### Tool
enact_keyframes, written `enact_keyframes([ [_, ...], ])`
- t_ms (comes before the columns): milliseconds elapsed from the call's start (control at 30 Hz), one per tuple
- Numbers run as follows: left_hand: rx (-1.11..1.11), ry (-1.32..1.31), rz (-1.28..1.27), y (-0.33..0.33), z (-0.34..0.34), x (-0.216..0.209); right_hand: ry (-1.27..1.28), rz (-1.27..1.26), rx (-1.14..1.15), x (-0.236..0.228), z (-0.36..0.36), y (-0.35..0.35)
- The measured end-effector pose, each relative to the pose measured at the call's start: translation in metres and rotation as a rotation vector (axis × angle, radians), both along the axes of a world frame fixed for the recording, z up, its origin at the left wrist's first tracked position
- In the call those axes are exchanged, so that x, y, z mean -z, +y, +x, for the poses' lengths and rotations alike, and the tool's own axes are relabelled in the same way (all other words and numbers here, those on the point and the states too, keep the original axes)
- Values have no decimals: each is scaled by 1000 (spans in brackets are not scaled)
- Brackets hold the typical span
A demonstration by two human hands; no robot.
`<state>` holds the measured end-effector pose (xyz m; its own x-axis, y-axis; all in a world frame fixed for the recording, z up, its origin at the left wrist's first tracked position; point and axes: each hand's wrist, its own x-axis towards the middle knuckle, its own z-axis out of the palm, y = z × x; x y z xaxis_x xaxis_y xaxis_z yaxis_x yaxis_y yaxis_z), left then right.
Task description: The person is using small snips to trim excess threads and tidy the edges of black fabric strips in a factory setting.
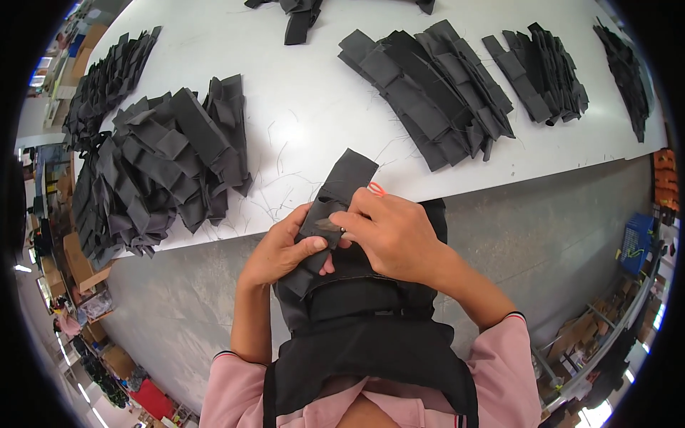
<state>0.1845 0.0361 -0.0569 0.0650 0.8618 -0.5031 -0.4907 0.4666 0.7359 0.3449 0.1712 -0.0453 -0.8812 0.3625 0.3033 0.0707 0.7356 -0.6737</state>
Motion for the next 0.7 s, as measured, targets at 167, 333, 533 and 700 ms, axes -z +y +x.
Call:
enact_keyframes([
  [167, 35, -16, 5, 1, -2, -3, -9, 15, -77, -5, 0, 4],
  [333, 60, -15, 3, 0, 0, -5, -48, -201, -115, 2, 1, 6],
  [533, 85, 48, 7, 0, 1, -5, -98, -391, -102, 3, 4, 5],
  [700, 93, 54, -11, 1, 0, -8, -114, -467, -92, 3, 4, 5],
])
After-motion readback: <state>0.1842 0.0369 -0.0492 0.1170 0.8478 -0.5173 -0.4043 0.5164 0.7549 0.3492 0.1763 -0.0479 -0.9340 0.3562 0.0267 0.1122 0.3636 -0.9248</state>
